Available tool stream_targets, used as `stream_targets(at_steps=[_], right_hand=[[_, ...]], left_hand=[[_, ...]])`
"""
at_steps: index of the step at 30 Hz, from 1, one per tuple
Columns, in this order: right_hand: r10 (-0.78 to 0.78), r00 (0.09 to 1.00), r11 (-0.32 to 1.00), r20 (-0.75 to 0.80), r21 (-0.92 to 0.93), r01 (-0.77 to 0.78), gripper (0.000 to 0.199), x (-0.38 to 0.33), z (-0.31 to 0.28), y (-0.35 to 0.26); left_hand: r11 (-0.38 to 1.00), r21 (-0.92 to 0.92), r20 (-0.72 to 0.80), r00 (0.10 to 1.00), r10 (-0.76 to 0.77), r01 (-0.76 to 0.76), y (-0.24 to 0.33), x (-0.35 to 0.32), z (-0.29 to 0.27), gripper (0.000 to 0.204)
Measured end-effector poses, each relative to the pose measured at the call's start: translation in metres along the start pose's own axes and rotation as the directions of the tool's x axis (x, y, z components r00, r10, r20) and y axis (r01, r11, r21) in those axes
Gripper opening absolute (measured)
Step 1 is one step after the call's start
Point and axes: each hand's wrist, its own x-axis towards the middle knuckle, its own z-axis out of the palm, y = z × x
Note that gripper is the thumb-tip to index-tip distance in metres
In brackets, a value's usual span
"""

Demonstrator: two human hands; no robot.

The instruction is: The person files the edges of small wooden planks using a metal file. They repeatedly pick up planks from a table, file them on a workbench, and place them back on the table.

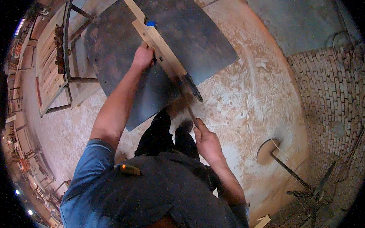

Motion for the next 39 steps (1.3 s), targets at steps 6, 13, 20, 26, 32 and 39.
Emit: stream_targets(at_steps=[6, 13, 20, 26, 32, 39], right_hand=[[-0.019, 1.000, 0.998, 0.005, -0.055, 0.019, 0.040, 0.014, 0.004, -0.016], [-0.089, 0.996, 0.994, -0.031, -0.072, 0.087, 0.041, 0.030, 0.013, -0.029], [-0.023, 1.000, 0.998, -0.020, -0.055, 0.022, 0.040, 0.047, 0.017, -0.054], [0.000, 1.000, 0.997, 0.000, -0.078, 0.000, 0.040, 0.066, 0.022, -0.079], [-0.109, 0.991, 0.990, -0.073, -0.094, 0.102, 0.041, 0.080, 0.032, -0.089], [-0.111, 0.990, 0.990, -0.084, -0.095, 0.103, 0.040, 0.098, 0.041, -0.108]], left_hand=[[0.996, -0.071, -0.003, 0.999, -0.046, 0.046, -0.001, 0.018, -0.011, 0.028], [0.996, -0.076, 0.007, 0.999, -0.053, 0.053, 0.008, 0.030, -0.025, 0.021], [0.985, -0.167, 0.026, 0.999, -0.041, 0.044, 0.007, 0.057, -0.036, 0.023], [0.951, -0.305, 0.012, 0.998, -0.059, 0.059, -0.010, 0.092, -0.047, 0.025], [0.945, -0.325, -0.034, 0.998, -0.057, 0.043, -0.005, 0.109, -0.055, 0.029], [0.968, -0.251, -0.081, 0.996, -0.046, 0.024, -0.005, 0.132, -0.070, 0.033]])
